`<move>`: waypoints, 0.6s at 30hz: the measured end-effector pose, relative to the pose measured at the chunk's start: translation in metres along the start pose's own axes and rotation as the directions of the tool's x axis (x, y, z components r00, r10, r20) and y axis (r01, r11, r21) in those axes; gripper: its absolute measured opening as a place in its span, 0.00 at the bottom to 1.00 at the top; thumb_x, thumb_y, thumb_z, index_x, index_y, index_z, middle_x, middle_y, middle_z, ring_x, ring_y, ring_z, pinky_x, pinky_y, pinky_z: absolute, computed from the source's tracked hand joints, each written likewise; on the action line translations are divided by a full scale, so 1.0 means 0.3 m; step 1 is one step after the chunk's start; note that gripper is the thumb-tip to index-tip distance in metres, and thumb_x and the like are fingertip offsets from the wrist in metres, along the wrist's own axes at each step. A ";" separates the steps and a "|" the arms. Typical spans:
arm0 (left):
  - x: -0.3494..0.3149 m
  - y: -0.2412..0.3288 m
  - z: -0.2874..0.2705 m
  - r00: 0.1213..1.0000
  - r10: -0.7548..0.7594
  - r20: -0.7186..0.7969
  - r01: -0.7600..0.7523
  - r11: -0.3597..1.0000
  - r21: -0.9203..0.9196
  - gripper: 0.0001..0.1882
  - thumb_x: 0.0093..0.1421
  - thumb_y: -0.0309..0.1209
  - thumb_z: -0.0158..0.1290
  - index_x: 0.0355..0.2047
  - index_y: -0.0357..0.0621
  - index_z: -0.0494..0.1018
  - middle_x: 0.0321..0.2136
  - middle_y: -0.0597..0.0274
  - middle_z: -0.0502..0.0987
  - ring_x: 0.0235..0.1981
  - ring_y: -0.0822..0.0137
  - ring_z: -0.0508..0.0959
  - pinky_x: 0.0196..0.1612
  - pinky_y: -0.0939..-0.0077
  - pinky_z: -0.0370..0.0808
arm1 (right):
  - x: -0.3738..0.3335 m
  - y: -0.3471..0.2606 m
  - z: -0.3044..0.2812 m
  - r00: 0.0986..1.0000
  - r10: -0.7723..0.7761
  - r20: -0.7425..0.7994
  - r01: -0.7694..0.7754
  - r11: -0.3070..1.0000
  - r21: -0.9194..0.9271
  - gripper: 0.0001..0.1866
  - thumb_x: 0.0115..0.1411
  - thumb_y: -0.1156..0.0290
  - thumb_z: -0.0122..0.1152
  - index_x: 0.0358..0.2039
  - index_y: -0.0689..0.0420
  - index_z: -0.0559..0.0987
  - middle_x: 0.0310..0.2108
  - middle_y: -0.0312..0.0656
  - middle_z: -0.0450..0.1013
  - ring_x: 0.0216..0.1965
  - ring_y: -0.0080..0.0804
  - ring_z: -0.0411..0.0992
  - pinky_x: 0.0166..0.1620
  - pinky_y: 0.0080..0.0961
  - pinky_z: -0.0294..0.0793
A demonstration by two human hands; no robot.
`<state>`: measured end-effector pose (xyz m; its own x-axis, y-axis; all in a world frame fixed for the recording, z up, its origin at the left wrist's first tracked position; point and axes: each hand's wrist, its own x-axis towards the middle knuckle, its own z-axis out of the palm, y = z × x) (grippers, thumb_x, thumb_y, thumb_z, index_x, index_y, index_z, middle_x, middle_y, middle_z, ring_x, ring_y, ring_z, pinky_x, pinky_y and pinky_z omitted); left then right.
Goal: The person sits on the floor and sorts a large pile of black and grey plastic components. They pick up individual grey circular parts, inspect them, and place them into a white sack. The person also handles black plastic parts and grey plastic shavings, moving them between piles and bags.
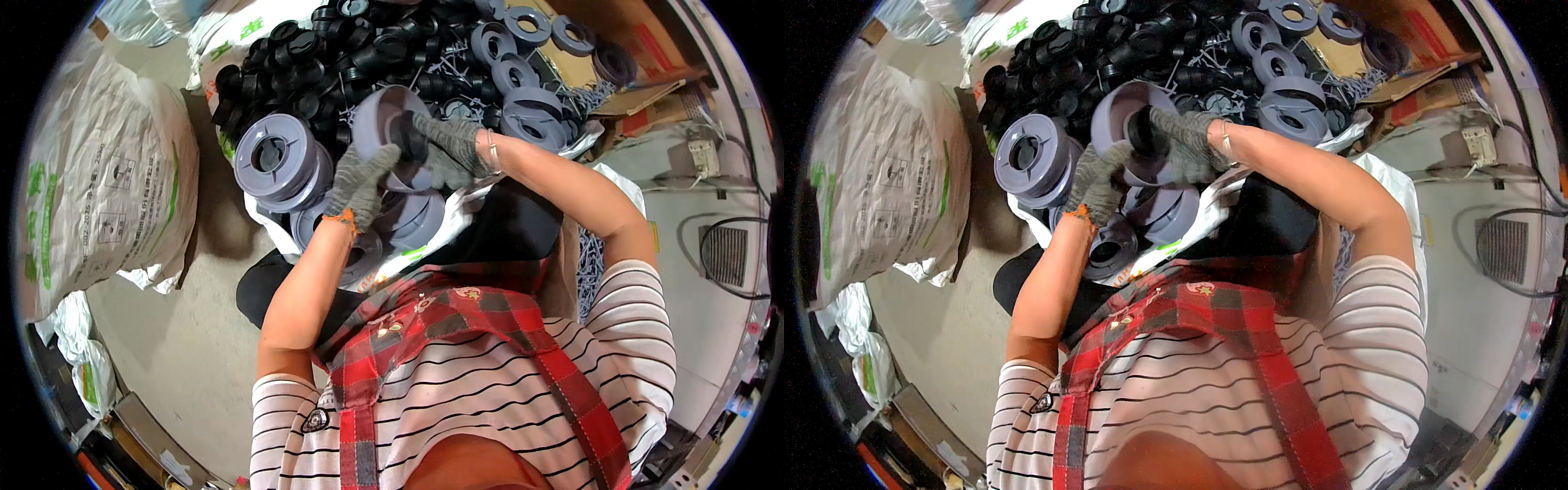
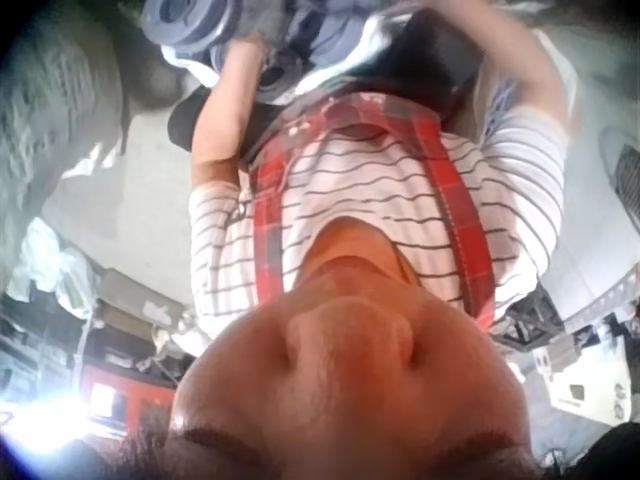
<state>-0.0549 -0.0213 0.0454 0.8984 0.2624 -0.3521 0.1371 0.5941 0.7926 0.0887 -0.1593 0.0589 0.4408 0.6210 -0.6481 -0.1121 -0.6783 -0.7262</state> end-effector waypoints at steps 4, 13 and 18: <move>-0.006 -0.025 -0.009 0.995 0.079 0.056 -0.078 0.996 -0.032 0.25 0.52 0.26 0.55 0.51 0.39 0.64 0.39 0.60 0.74 0.38 0.70 0.74 0.40 0.76 0.73 | -0.012 0.036 0.042 0.694 -0.702 -0.158 0.485 0.619 -0.618 0.31 0.47 0.41 0.59 0.33 0.60 0.75 0.25 0.47 0.74 0.29 0.40 0.72 0.38 0.31 0.71; 0.075 -0.160 -0.140 0.911 -0.059 0.408 -0.396 0.147 0.906 0.47 0.42 0.36 0.64 0.59 0.34 0.52 0.49 0.47 0.69 0.49 0.63 0.70 0.53 0.73 0.65 | 0.044 0.093 -0.404 0.826 -0.472 -0.309 -0.169 0.315 -0.934 0.23 0.49 0.62 0.57 0.44 0.60 0.72 0.43 0.55 0.70 0.46 0.48 0.69 0.47 0.37 0.68; 0.116 -0.120 -0.048 0.910 -0.334 0.246 -0.175 0.228 0.958 0.33 0.46 0.40 0.61 0.50 0.35 0.65 0.41 0.51 0.74 0.43 0.63 0.73 0.47 0.73 0.68 | 0.130 0.388 -0.780 0.846 -0.194 -0.496 -0.471 0.159 -0.867 0.20 0.48 0.63 0.55 0.42 0.57 0.73 0.41 0.53 0.71 0.45 0.49 0.69 0.46 0.39 0.68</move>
<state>-0.0347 -0.0227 -0.0025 0.8741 -0.1473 -0.4628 0.2732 -0.6387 0.7193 0.3012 -0.3059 0.0029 0.8364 0.4628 -0.2937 0.5469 -0.7414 0.3889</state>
